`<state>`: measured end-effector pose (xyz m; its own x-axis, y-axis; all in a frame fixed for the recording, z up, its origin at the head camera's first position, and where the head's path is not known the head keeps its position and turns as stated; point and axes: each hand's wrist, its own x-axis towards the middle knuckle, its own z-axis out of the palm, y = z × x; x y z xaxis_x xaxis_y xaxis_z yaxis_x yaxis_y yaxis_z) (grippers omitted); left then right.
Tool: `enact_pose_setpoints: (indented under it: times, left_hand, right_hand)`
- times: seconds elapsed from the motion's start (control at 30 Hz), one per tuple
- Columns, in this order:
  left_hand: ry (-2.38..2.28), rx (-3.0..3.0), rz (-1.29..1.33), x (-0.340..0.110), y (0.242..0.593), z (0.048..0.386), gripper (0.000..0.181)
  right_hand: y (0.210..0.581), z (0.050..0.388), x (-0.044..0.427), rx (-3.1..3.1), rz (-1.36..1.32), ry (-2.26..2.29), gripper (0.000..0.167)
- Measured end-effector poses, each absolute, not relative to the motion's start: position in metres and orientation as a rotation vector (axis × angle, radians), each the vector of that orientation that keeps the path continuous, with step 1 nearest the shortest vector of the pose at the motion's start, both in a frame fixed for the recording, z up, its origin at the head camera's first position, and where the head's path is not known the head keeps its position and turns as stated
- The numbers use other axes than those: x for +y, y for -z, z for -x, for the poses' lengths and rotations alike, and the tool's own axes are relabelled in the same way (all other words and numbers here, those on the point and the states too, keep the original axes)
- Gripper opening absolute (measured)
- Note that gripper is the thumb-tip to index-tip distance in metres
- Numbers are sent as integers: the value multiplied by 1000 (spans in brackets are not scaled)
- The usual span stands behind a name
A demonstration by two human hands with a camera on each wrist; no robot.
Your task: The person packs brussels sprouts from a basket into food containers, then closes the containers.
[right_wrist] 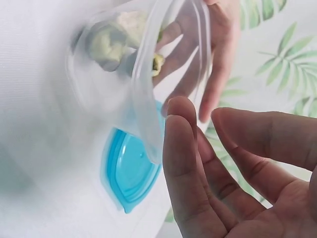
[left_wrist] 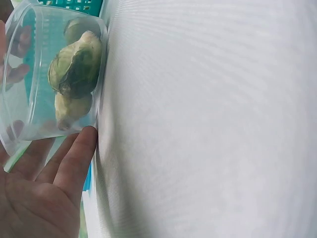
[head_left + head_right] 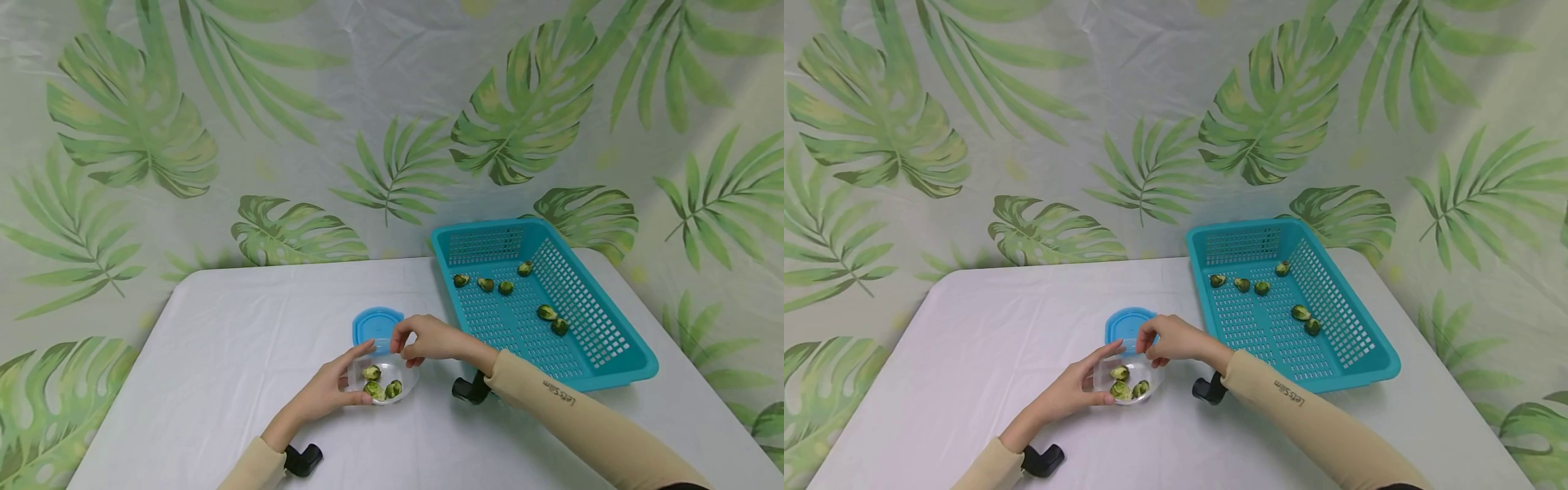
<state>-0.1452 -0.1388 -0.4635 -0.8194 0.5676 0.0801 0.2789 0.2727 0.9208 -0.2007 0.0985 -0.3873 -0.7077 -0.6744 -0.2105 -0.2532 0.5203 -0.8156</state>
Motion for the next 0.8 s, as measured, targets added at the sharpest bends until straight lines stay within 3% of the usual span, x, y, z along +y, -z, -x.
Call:
enact_pose_setpoints:
  times: [0.33,0.57,0.8]
  left_hand:
    - [-1569,2265,-780,-138,452,141,82]
    - [-1565,2291,-781,-143,484,153,85]
    - [-1566,2291,-773,-143,482,152,85]
  right_hand:
    - [376,198,108,2177,771,1168,7]
    - [371,201,119,2111,789,1242,8]
    - [364,203,129,2098,769,1301,11]
